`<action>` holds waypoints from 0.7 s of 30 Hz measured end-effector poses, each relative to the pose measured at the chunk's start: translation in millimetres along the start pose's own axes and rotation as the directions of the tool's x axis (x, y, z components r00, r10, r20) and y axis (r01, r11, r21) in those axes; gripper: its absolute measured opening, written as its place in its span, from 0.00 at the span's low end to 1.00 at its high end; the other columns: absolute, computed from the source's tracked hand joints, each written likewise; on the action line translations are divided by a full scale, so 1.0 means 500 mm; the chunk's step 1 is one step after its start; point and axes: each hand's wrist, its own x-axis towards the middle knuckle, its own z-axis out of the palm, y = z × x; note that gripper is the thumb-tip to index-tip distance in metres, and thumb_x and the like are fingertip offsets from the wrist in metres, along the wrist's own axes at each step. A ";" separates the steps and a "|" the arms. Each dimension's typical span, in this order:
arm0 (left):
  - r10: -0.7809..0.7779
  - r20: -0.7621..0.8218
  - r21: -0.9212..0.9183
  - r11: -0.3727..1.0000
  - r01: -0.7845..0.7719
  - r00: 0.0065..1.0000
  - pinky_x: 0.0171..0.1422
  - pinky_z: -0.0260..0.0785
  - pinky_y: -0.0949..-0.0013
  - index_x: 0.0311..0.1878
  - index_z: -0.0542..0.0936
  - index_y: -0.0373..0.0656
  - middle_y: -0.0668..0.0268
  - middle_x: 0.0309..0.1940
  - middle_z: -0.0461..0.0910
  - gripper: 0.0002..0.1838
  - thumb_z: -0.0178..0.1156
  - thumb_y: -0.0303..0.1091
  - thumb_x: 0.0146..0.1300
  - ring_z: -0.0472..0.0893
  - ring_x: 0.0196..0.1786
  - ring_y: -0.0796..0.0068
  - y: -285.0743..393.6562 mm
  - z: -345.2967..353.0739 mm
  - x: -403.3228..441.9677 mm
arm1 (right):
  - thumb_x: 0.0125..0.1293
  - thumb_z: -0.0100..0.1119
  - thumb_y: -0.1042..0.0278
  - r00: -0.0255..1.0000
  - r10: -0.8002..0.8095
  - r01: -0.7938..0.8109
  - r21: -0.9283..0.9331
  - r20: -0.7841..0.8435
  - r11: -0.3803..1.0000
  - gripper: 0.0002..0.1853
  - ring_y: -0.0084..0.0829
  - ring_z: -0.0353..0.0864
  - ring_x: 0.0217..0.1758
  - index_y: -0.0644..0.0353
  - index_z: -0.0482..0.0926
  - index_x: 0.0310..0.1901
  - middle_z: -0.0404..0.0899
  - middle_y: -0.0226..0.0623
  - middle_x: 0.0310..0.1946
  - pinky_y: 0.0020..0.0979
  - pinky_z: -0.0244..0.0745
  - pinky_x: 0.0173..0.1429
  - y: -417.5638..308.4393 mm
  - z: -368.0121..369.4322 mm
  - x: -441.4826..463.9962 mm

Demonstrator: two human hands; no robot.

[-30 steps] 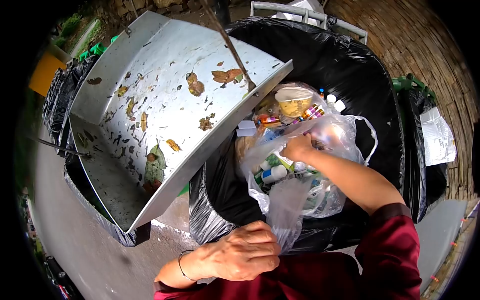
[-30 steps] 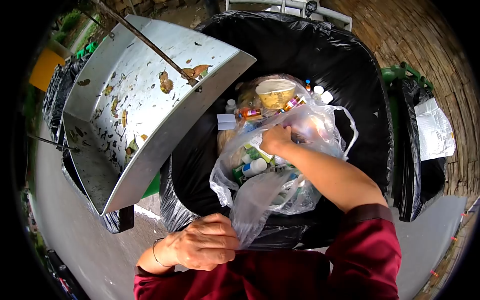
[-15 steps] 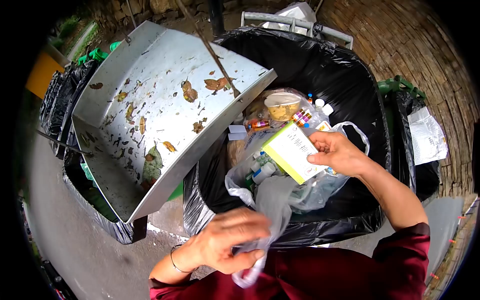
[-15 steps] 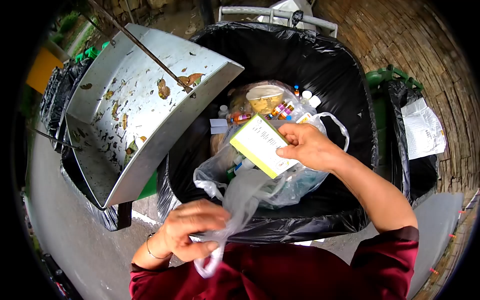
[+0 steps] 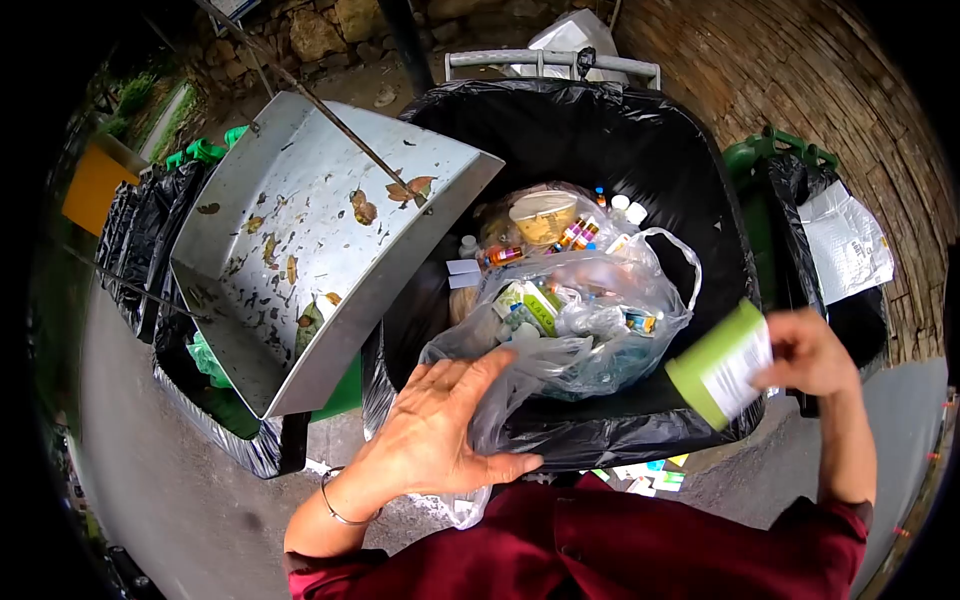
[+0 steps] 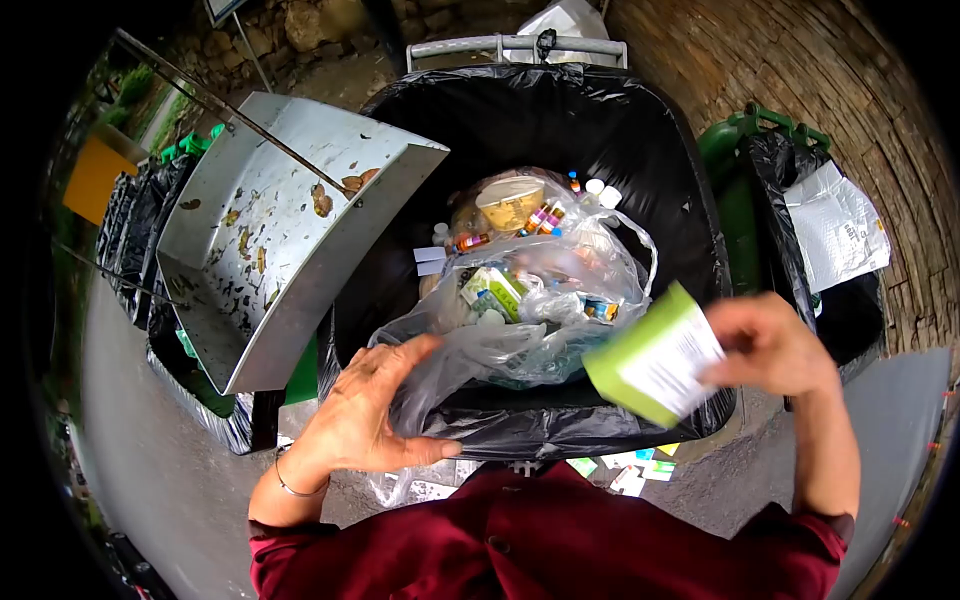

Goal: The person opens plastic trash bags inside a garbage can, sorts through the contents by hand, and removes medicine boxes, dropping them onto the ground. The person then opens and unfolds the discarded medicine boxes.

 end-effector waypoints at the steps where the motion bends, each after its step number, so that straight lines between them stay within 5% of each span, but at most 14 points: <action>1: 0.015 0.059 0.022 1.000 -0.016 0.998 0.57 0.63 0.56 0.57 0.69 0.35 0.51 0.46 0.75 0.41 0.72 0.46 0.40 0.74 0.50 0.51 -0.004 0.002 -0.007 | 0.44 0.75 0.69 0.976 -0.058 0.101 -0.199 0.208 0.975 0.23 0.31 0.83 0.36 0.63 0.80 0.45 0.83 0.38 0.32 0.30 0.78 0.45 0.021 -0.048 -0.043; 2: 0.028 0.117 0.040 0.999 -0.033 0.993 0.56 0.64 0.58 0.56 0.70 0.35 0.52 0.48 0.75 0.40 0.72 0.41 0.38 0.74 0.52 0.53 -0.006 0.006 -0.014 | 0.42 0.76 0.66 0.957 -0.076 0.119 -0.139 0.281 0.983 0.28 0.34 0.83 0.39 0.64 0.79 0.48 0.83 0.39 0.35 0.32 0.77 0.47 0.015 -0.060 -0.067; 3: 0.069 0.029 0.004 0.998 -0.069 0.997 0.54 0.66 0.59 0.49 0.74 0.36 0.55 0.44 0.77 0.26 0.64 0.27 0.42 0.76 0.48 0.55 -0.003 0.016 -0.019 | 0.43 0.76 0.65 0.973 -0.088 0.131 -0.197 0.213 0.972 0.28 0.34 0.83 0.40 0.64 0.79 0.48 0.83 0.39 0.36 0.32 0.77 0.47 -0.003 -0.063 -0.077; 7: 0.205 -0.157 -0.173 0.957 -0.231 0.966 0.49 0.68 0.64 0.35 0.77 0.37 0.61 0.34 0.79 0.15 0.53 0.13 0.42 0.78 0.39 0.61 -0.031 0.074 -0.043 | 0.49 0.71 0.65 1.000 -0.005 0.007 -0.312 0.007 0.950 0.24 0.33 0.82 0.42 0.62 0.78 0.49 0.82 0.42 0.37 0.32 0.76 0.46 -0.041 0.003 0.000; 8: 0.256 -0.220 -0.254 0.917 -0.308 0.941 0.44 0.70 0.65 0.33 0.77 0.37 0.61 0.32 0.79 0.14 0.53 0.13 0.41 0.78 0.37 0.62 -0.044 0.090 -0.049 | 0.55 0.67 0.65 0.999 0.021 -0.008 -0.285 0.042 0.958 0.20 0.33 0.82 0.41 0.61 0.77 0.48 0.82 0.42 0.37 0.32 0.76 0.46 -0.054 0.041 0.051; 11: 0.361 -0.301 -0.329 0.830 -0.451 0.883 0.35 0.72 0.67 0.30 0.75 0.36 0.61 0.29 0.78 0.10 0.53 0.13 0.42 0.78 0.31 0.63 -0.052 0.113 -0.050 | 0.62 0.57 0.65 0.945 -0.232 0.280 -0.200 0.232 0.939 0.13 0.35 0.80 0.34 0.62 0.75 0.45 0.80 0.41 0.31 0.33 0.74 0.40 0.000 0.154 0.227; 12: 0.346 -0.340 -0.378 0.801 -0.464 0.874 0.31 0.70 0.67 0.28 0.75 0.36 0.60 0.27 0.77 0.09 0.54 0.14 0.43 0.77 0.28 0.64 -0.051 0.115 -0.051 | 0.61 0.56 0.67 0.936 -0.106 0.186 -0.216 0.337 0.958 0.12 0.37 0.79 0.39 0.62 0.75 0.45 0.79 0.43 0.34 0.36 0.72 0.45 0.010 0.191 0.282; 13: 0.412 -0.282 -0.295 0.822 -0.487 0.866 0.30 0.69 0.68 0.28 0.75 0.36 0.60 0.26 0.77 0.08 0.54 0.14 0.42 0.76 0.27 0.65 -0.054 0.111 -0.058 | 0.59 0.58 0.68 0.897 -0.260 0.388 -0.353 0.358 0.851 0.17 0.40 0.79 0.41 0.63 0.74 0.49 0.79 0.43 0.38 0.37 0.72 0.48 0.052 0.232 0.332; 14: 0.473 -0.217 -0.209 0.832 -0.514 0.854 0.28 0.68 0.68 0.27 0.75 0.36 0.60 0.25 0.76 0.08 0.54 0.14 0.42 0.75 0.26 0.65 -0.060 0.107 -0.064 | 0.59 0.58 0.68 0.896 -0.255 0.385 -0.350 0.365 0.854 0.17 0.40 0.79 0.41 0.63 0.74 0.49 0.79 0.43 0.38 0.37 0.72 0.48 0.082 0.254 0.362; 15: 0.415 -0.301 -0.397 0.764 -0.508 0.859 0.27 0.66 0.69 0.27 0.74 0.36 0.61 0.24 0.75 0.08 0.54 0.14 0.42 0.73 0.25 0.67 -0.062 0.115 -0.065 | 0.59 0.57 0.66 0.851 -0.242 0.497 -0.568 0.466 0.656 0.15 0.43 0.78 0.42 0.63 0.75 0.46 0.79 0.45 0.37 0.39 0.72 0.48 0.097 0.270 0.383; 16: 0.406 -0.310 -0.467 0.723 -0.509 0.860 0.26 0.65 0.69 0.27 0.75 0.35 0.61 0.24 0.74 0.07 0.55 0.15 0.42 0.72 0.24 0.67 -0.065 0.118 -0.068 | 0.60 0.56 0.64 0.806 -0.192 0.586 -0.708 0.560 0.394 0.14 0.45 0.78 0.42 0.63 0.77 0.44 0.79 0.46 0.36 0.41 0.71 0.49 0.112 0.280 0.394; 17: 0.424 -0.298 -0.513 0.684 -0.518 0.855 0.25 0.64 0.69 0.27 0.75 0.35 0.61 0.24 0.74 0.07 0.55 0.15 0.42 0.72 0.24 0.67 -0.069 0.117 -0.065 | 0.60 0.56 0.64 0.804 -0.181 0.585 -0.703 0.566 0.404 0.14 0.45 0.78 0.42 0.63 0.77 0.44 0.79 0.46 0.36 0.41 0.71 0.49 0.126 0.276 0.395; 19: 0.446 -0.272 -0.569 0.640 -0.516 0.853 0.25 0.63 0.69 0.27 0.75 0.34 0.60 0.24 0.74 0.06 0.55 0.15 0.42 0.71 0.24 0.66 -0.071 0.106 -0.059 | 0.61 0.54 0.59 0.762 0.320 0.349 -0.773 0.563 0.530 0.15 0.47 0.76 0.47 0.65 0.80 0.36 0.78 0.52 0.39 0.45 0.67 0.54 0.115 0.241 0.381; 21: 0.453 -0.290 -0.609 0.593 -0.528 0.843 0.25 0.63 0.69 0.27 0.75 0.33 0.60 0.23 0.73 0.07 0.55 0.15 0.43 0.71 0.24 0.66 -0.076 0.110 -0.059 | 0.61 0.52 0.62 0.703 0.449 0.274 -0.793 0.551 0.544 0.14 0.48 0.77 0.44 0.66 0.80 0.33 0.78 0.52 0.37 0.45 0.69 0.51 0.103 0.207 0.358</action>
